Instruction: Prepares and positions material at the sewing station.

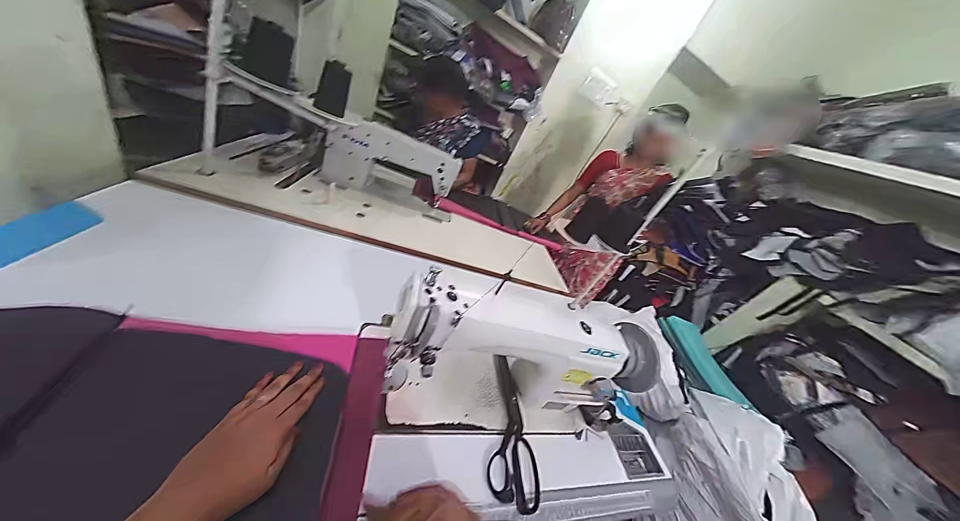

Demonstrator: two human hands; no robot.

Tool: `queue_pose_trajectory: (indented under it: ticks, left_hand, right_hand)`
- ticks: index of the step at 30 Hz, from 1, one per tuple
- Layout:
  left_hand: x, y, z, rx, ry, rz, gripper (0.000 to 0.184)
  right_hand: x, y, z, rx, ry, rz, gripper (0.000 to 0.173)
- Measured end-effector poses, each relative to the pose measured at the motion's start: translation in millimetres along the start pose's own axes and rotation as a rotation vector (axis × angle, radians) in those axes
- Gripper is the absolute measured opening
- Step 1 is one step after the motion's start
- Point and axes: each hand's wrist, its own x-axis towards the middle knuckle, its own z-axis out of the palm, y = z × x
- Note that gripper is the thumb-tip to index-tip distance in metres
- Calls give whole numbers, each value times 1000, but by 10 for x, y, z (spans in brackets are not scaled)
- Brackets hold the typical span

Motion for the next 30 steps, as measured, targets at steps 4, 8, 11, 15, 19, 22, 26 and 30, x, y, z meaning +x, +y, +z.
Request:
queue_pose_trajectory:
  ticks: [4, 8, 11, 15, 19, 22, 26, 30]
  left_hand:
    - [34, 41, -224, -61, -230, -17, 48]
    - [81, 118, -320, -68, -314, -60, 49]
    - [65, 117, -276, -63, -299, -47, 49]
    - [-22, 69, -80, 19, -155, 8, 51]
    - [-103, 246, -104, 60, -129, -37, 55]
    - [-173, 356, -198, 45, -239, -59, 56]
    - [-302, 456, -205, 29, -256, -33, 57]
    - [-449, 534, -208, 34, -199, 14, 58]
  right_hand:
    - [79, 431, -961, -11, 642, 369, 31]
    - [-167, 1053, -1616, -275, 905, 576, 40]
    - [-291, 1283, -1780, -363, 873, 772, 52]
    - [-235, 1234, -1716, -767, 772, 781, 61]
    - [19, 1128, -1220, -885, 729, 332, 44]
    - [236, 836, -409, -684, 429, 71, 36]
    - [381, 559, 493, -499, 132, -188, 34]
    - [632, 521, 737, -555, 8, -141, 38]
